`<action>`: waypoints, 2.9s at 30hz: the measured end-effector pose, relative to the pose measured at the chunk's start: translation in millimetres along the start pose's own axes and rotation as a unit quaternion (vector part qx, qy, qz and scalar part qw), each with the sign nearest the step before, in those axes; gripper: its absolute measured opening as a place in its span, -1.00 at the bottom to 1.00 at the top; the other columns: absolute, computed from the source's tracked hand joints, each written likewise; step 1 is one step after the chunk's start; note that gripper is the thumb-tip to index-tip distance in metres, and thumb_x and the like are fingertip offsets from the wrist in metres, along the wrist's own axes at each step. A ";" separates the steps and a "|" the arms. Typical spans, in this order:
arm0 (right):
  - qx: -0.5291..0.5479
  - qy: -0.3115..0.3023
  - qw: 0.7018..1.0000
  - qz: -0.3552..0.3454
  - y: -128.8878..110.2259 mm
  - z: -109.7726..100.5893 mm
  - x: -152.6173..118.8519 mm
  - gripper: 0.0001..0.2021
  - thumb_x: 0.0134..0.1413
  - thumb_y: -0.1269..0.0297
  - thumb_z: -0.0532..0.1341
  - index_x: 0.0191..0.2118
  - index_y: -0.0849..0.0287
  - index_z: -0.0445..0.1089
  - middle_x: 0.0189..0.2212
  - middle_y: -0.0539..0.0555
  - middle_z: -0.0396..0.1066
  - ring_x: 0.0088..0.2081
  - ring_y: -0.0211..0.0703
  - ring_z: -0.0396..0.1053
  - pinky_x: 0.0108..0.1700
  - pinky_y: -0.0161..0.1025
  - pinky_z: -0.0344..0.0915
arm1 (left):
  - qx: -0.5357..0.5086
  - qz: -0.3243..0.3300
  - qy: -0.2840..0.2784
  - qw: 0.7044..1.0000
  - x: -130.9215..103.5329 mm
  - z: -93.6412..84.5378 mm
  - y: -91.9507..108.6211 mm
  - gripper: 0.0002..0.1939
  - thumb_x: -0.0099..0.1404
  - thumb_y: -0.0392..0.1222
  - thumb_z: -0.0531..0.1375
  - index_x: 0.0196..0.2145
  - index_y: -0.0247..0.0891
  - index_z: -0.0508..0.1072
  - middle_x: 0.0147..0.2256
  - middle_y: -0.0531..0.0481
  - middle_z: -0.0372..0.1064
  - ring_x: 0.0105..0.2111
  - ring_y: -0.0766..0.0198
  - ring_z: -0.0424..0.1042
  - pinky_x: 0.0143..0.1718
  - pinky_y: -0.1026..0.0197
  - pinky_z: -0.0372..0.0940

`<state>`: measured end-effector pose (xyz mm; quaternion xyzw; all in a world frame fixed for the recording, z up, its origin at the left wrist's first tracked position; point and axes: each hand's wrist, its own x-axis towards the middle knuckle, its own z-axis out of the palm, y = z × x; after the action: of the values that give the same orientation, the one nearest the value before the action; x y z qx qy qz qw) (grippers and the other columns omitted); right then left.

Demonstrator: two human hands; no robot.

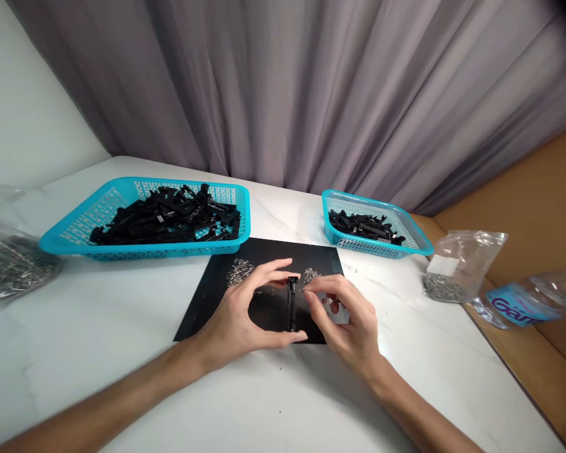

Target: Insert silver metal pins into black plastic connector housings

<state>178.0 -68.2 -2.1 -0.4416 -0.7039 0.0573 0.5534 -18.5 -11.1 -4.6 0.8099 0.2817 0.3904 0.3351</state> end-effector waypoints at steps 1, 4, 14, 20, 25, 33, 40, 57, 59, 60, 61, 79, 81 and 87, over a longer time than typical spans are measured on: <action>-0.010 0.008 1.000 -0.012 1.1 1.1 -0.2 -0.84 0.26 0.56 0.23 -0.17 0.15 0.44 -0.28 0.08 0.52 -0.31 -0.19 0.42 -0.47 -0.28 0.23 | -0.006 -0.001 -0.003 1.000 -0.2 1.3 -0.4 -0.09 0.02 -0.07 0.54 0.26 -0.09 0.26 0.11 -0.09 0.47 0.02 0.06 0.52 0.09 0.00 0.46; -0.029 0.021 0.999 -0.034 4.0 3.4 -0.9 -0.80 0.24 0.58 0.23 -0.12 0.15 0.45 -0.23 0.11 0.52 -0.24 -0.16 0.47 -0.45 -0.29 0.28 | -0.002 0.009 -0.001 1.000 -0.4 4.8 -1.7 -0.20 0.01 -0.07 0.54 0.16 -0.12 0.35 0.03 -0.07 0.50 -0.01 0.07 0.52 0.07 0.01 0.46; -0.054 0.025 0.997 -0.049 6.7 5.8 0.5 -0.79 0.25 0.57 0.24 -0.11 0.13 0.48 -0.24 0.09 0.48 -0.27 -0.18 0.48 -0.35 -0.24 0.42 | 0.035 0.052 0.007 0.998 0.2 5.7 -0.6 -0.27 0.04 -0.11 0.53 0.13 -0.13 0.38 -0.04 -0.02 0.48 -0.10 0.16 0.51 -0.02 0.09 0.47; -0.045 0.022 0.998 -0.042 3.9 8.4 0.1 -0.77 0.26 0.58 0.22 -0.10 0.12 0.48 -0.22 0.10 0.50 -0.25 -0.18 0.47 -0.39 -0.25 0.37 | 0.041 0.057 0.003 0.998 -0.5 4.9 1.7 -0.27 0.06 -0.14 0.53 0.14 -0.12 0.37 -0.01 0.00 0.46 -0.07 0.18 0.50 0.01 0.12 0.45; -0.008 0.017 1.000 -0.001 1.0 8.0 0.9 -0.81 0.29 0.54 0.20 -0.14 0.12 0.49 -0.25 0.09 0.47 -0.31 -0.20 0.44 -0.48 -0.29 0.29 | 0.038 0.049 0.006 0.998 -0.4 5.3 1.1 -0.28 0.05 -0.12 0.53 0.12 -0.13 0.37 -0.03 -0.02 0.47 -0.09 0.16 0.51 -0.03 0.09 0.46; -0.035 0.051 0.998 -0.007 2.6 11.5 -2.2 -0.79 0.28 0.53 0.22 -0.12 0.09 0.52 -0.27 0.08 0.43 -0.40 -0.24 0.40 -0.52 -0.29 0.29 | 0.032 0.058 0.016 0.998 0.4 7.6 4.2 -0.31 0.07 -0.12 0.52 0.12 -0.14 0.39 -0.04 -0.05 0.48 -0.09 0.13 0.51 -0.03 0.07 0.48; -0.121 0.071 0.988 -0.070 4.4 13.1 -1.2 -0.81 0.21 0.55 0.28 -0.16 0.10 0.50 -0.33 0.06 0.47 -0.46 -0.26 0.40 -0.49 -0.28 0.33 | 0.028 0.056 0.011 0.998 0.0 9.0 7.3 -0.32 0.08 -0.13 0.52 0.12 -0.14 0.38 -0.02 -0.06 0.48 -0.07 0.12 0.53 -0.02 0.08 0.50; -0.138 0.067 0.981 -0.118 7.2 7.2 -2.2 -0.73 0.21 0.57 0.26 -0.08 0.07 0.48 -0.32 0.06 0.51 -0.47 -0.25 0.42 -0.46 -0.27 0.33 | 0.025 0.073 0.001 0.997 0.2 7.0 11.4 -0.29 0.09 -0.15 0.52 0.14 -0.14 0.36 0.01 -0.07 0.48 -0.04 0.12 0.53 0.00 0.07 0.49; -0.144 0.066 0.978 -0.135 8.2 6.1 -2.7 -0.71 0.19 0.58 0.27 -0.05 0.07 0.48 -0.31 0.07 0.53 -0.43 -0.22 0.46 -0.42 -0.26 0.36 | 0.026 0.077 0.006 0.997 -0.1 8.2 12.7 -0.30 0.11 -0.15 0.51 0.15 -0.14 0.36 0.02 -0.08 0.48 -0.03 0.11 0.53 0.01 0.07 0.49; -0.154 0.063 0.975 -0.147 9.8 4.8 -3.1 -0.69 0.19 0.58 0.27 -0.03 0.07 0.48 -0.30 0.08 0.54 -0.40 -0.20 0.49 -0.40 -0.25 0.38 | 0.026 0.077 0.009 0.997 -0.3 8.8 13.1 -0.31 0.11 -0.15 0.50 0.16 -0.14 0.37 0.02 -0.08 0.48 -0.03 0.10 0.53 0.01 0.06 0.50; -0.165 0.058 0.972 -0.159 11.9 3.1 -3.6 -0.68 0.19 0.57 0.27 -0.01 0.07 0.48 -0.29 0.08 0.55 -0.38 -0.19 0.50 -0.37 -0.24 0.40 | 0.027 0.077 0.012 0.997 -0.4 9.3 13.3 -0.31 0.12 -0.14 0.50 0.16 -0.14 0.37 0.02 -0.09 0.48 -0.04 0.09 0.53 0.00 0.06 0.50; -0.283 -0.031 0.930 -0.233 15.9 -12.9 -1.9 -0.66 0.31 0.50 0.19 0.13 0.10 0.42 -0.21 0.12 0.61 -0.44 -0.22 0.48 -0.45 -0.23 0.25 | 0.049 0.080 0.013 0.996 -0.8 10.0 12.1 -0.34 0.16 -0.18 0.48 0.17 -0.15 0.35 0.02 -0.10 0.46 0.00 0.07 0.51 0.06 0.01 0.48; -0.282 -0.009 0.936 -0.211 14.7 -10.6 -4.3 -0.68 0.29 0.49 0.23 0.11 0.10 0.42 -0.23 0.10 0.60 -0.43 -0.23 0.48 -0.42 -0.24 0.26 | 0.052 0.079 0.015 0.995 -0.8 10.5 13.9 -0.34 0.18 -0.19 0.47 0.17 -0.14 0.35 0.02 -0.10 0.46 0.00 0.07 0.51 0.05 0.01 0.47; -0.279 -0.020 0.942 -0.185 5.3 -11.4 -0.7 -0.80 0.27 0.51 0.27 -0.03 0.17 0.45 -0.26 0.09 0.60 -0.42 -0.24 0.49 -0.41 -0.24 0.27 | 0.055 0.063 0.011 0.996 -2.0 11.2 14.6 -0.31 0.15 -0.19 0.49 0.18 -0.15 0.35 0.02 -0.07 0.45 0.00 0.10 0.50 0.07 0.05 0.45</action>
<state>190.5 -70.2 -1.2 -0.4393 -0.7719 -0.2360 0.3944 -7.5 -25.1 0.4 0.8388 0.2545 0.4039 0.2617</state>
